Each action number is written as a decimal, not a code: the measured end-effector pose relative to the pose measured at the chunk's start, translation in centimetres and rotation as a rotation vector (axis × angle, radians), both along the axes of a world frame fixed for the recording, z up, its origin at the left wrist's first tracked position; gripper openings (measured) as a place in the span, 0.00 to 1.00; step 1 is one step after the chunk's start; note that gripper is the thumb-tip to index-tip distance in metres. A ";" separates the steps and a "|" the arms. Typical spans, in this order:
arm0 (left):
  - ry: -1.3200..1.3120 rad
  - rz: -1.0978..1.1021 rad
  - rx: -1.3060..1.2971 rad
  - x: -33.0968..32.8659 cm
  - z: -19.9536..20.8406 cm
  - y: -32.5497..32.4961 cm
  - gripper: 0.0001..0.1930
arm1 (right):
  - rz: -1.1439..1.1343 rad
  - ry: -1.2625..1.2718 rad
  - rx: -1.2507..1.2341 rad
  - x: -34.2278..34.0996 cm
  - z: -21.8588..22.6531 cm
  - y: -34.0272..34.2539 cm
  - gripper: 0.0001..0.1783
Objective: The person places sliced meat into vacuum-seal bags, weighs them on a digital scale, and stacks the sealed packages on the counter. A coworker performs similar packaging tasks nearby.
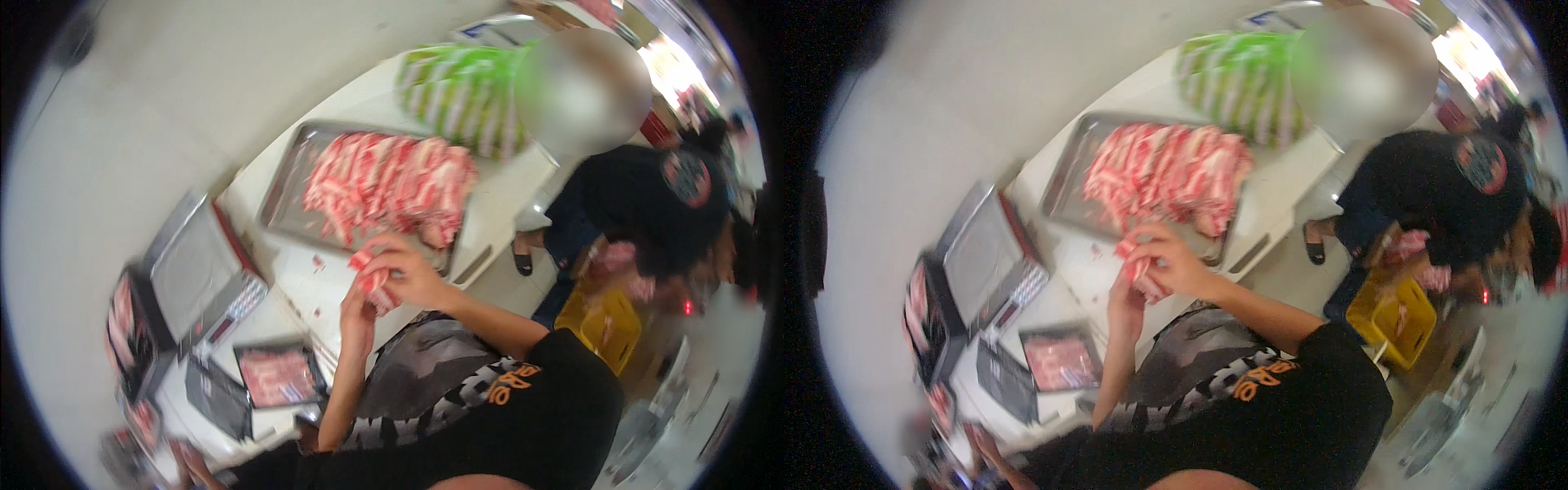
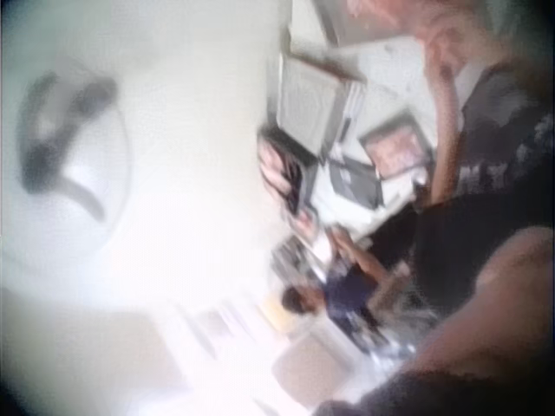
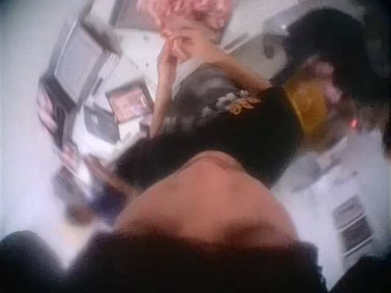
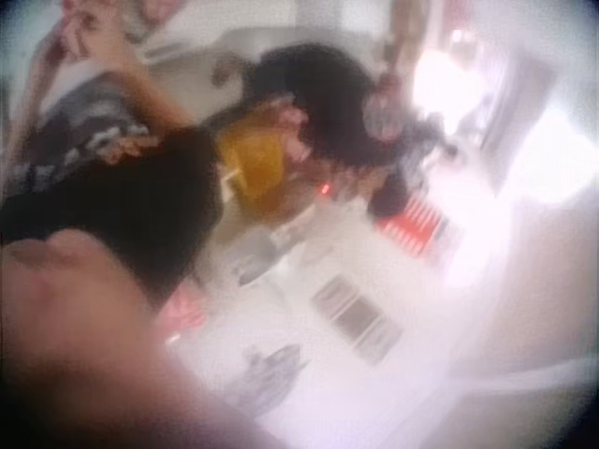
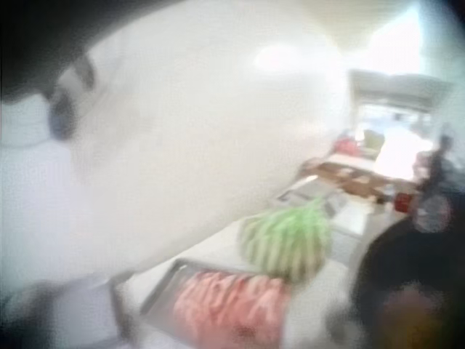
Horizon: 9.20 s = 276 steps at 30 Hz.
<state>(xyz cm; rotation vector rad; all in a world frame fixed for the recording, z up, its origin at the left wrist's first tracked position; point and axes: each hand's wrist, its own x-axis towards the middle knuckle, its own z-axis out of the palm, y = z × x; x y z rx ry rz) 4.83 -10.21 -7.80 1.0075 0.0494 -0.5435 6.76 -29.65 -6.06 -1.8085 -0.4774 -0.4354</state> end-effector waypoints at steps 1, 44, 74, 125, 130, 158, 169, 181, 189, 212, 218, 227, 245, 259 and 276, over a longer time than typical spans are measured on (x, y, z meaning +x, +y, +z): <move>0.037 0.097 -0.015 -0.6 2.2 -1.3 0.30 | 0.025 0.045 0.037 0.3 -0.2 0.0 0.18; -0.323 0.902 0.494 -6.2 3.6 8.2 0.06 | 0.665 0.432 0.184 -1.0 2.7 14.4 0.09; -0.237 0.973 0.359 -6.5 5.1 4.6 0.14 | 0.544 0.384 -0.020 -3.1 -1.3 9.7 0.17; -0.541 0.219 1.705 -11.7 0.9 17.0 0.07 | 0.979 1.705 1.309 -6.8 -5.9 9.7 0.53; -0.687 0.200 1.432 -10.5 0.5 19.6 0.04 | 0.986 1.609 1.417 -7.9 -7.7 16.5 0.50; -0.742 0.048 0.773 -10.9 2.3 26.0 0.10 | 0.596 1.574 1.299 -8.5 -11.2 30.8 0.27; -0.962 -0.150 0.812 -10.2 1.9 27.7 0.04 | 0.757 1.443 1.219 -6.0 -8.9 36.5 0.24; -0.839 0.431 1.291 -7.5 -2.7 35.4 0.20 | 0.597 1.415 1.388 -7.3 -4.8 34.1 0.24; -0.815 0.205 1.491 -7.5 -4.0 34.8 0.27 | 0.321 1.574 1.296 -5.7 -8.9 31.3 0.18; -0.772 0.140 1.716 -4.4 -4.2 31.9 0.36 | 0.286 0.088 -0.670 -10.8 -7.8 26.7 0.38; -0.832 0.119 1.758 -5.1 -3.8 31.7 0.30 | 0.346 0.053 -0.688 -10.6 -8.2 25.5 0.38; -0.809 0.204 1.453 -5.0 -4.3 34.6 0.29 | 0.365 0.058 -0.747 -9.2 -6.3 25.9 0.30; 0.165 0.199 0.594 -20.4 -8.6 24.8 0.35 | 0.398 0.406 -0.896 1.6 -6.8 23.2 0.25; 0.177 0.558 0.461 -21.5 -12.2 19.6 0.31 | 0.362 0.287 -0.067 -11.1 -9.7 13.0 0.07; 0.128 0.599 0.256 -20.8 -15.2 21.9 0.19 | 0.274 0.465 0.011 -16.5 -8.2 3.9 0.11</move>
